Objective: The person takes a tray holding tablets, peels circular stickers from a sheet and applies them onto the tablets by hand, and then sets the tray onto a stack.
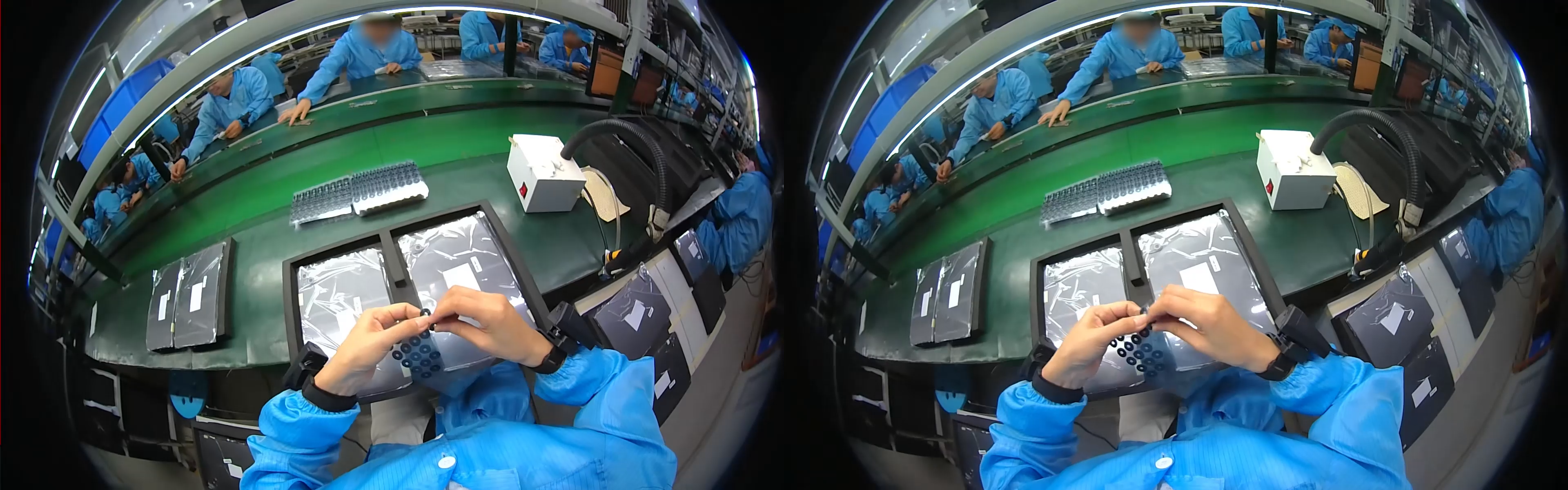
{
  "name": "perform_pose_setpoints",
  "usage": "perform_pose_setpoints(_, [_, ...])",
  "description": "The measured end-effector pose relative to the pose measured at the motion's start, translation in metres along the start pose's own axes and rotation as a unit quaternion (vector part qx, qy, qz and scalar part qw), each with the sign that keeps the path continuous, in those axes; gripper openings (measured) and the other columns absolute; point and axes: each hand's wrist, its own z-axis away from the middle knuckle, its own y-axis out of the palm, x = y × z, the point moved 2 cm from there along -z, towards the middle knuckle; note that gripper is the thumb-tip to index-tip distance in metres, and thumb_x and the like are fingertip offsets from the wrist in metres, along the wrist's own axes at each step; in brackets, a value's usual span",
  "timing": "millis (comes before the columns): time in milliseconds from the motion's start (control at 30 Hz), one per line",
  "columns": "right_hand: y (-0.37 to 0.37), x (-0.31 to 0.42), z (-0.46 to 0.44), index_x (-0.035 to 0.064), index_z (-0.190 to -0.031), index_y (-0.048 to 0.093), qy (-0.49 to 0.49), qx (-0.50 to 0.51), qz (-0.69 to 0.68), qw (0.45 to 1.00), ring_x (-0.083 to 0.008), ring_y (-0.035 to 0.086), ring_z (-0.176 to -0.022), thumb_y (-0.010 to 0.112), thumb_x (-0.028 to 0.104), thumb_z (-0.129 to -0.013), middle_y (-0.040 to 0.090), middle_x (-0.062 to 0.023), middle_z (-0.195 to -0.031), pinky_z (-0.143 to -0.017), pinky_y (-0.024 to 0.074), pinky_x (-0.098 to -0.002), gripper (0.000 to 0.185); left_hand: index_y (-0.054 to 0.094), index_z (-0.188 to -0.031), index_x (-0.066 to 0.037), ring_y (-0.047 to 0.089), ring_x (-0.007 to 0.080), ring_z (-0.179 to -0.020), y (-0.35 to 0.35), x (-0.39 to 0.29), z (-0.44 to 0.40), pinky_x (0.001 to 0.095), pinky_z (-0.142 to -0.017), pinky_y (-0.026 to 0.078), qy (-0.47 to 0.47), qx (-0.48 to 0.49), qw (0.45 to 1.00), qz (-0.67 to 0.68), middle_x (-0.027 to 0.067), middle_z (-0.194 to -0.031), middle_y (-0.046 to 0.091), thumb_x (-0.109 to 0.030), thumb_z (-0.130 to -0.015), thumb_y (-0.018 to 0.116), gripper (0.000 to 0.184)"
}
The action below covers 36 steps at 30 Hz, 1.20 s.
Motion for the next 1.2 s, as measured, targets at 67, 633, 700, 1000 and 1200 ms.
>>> perform_pose_setpoints(67, [-0.003, 0.002, 0.003, 0.0014, -0.095, 0.065, 0.019, 0.005, 0.029, 0.999, -0.0235, 0.064, -0.079, 0.069, -0.002, -0.080, 0.064, -0.0088, -0.087, -0.071, 0.0514, -0.0318, 0.015, 0.068, -0.093, -0.005, 0.054, 0.0025, -0.084, 0.006, -0.003, -0.003, 0.0202, -0.078, 0.039, 0.007, -0.012, 1.000, -0.020, -0.0044, -0.087, 0.064, -0.020, -0.090, 0.066, 0.016])
perform_pose_setpoints(633, [-0.050, -0.019, 0.019, 0.0077, -0.084, 0.069, 0.030, -0.084, 0.196, 0.977, -0.0200, 0.054, -0.084, 0.076, -0.001, -0.070, 0.050, -0.0080, -0.103, -0.069, 0.0464, -0.0295, 0.018, 0.062, -0.092, -0.008, 0.047, 0.0293, -0.121, -0.058, 0.032, -0.130, 0.0581, -0.098, 0.027, 0.244, -0.270, 0.671, -0.646, 0.0056, -0.111, 0.063, -0.022, -0.083, 0.064, 0.017])
perform_pose_setpoints(700, [-0.052, -0.021, 0.021, 0.0069, -0.085, 0.068, 0.030, -0.070, 0.182, 0.980, -0.0207, 0.055, -0.084, 0.074, 0.000, -0.071, 0.052, -0.0079, -0.103, -0.069, 0.0482, -0.0304, 0.017, 0.062, -0.092, -0.008, 0.047, 0.0301, -0.120, -0.058, 0.032, -0.133, 0.0593, -0.098, 0.027, 0.238, -0.266, 0.666, -0.655, 0.0054, -0.109, 0.063, -0.021, -0.082, 0.065, 0.017])
perform_pose_setpoints(1000, [-0.064, -0.041, -0.006, 0.0053, -0.088, 0.063, 0.069, -0.060, 0.159, 0.983, -0.0265, 0.057, -0.093, 0.071, 0.006, -0.079, 0.052, -0.0097, -0.103, -0.079, 0.0474, -0.0359, 0.013, 0.060, -0.102, -0.005, 0.057, 0.0294, -0.119, -0.052, 0.020, -0.116, 0.0659, -0.110, 0.018, 0.247, -0.153, 0.757, -0.585, 0.0095, -0.111, 0.066, -0.015, -0.089, 0.062, 0.017])
perform_pose_setpoints(1200, [-0.050, -0.106, -0.063, 0.0010, -0.084, 0.060, 0.081, -0.055, 0.146, 0.984, -0.0280, 0.055, -0.097, 0.066, 0.013, -0.083, 0.053, -0.0107, -0.103, -0.083, 0.0460, -0.0363, 0.014, 0.058, -0.104, -0.003, 0.055, 0.0311, -0.120, -0.018, 0.034, -0.097, 0.0594, -0.111, 0.025, 0.292, -0.047, 0.714, -0.635, 0.0144, -0.121, 0.062, -0.014, -0.088, 0.062, 0.020])
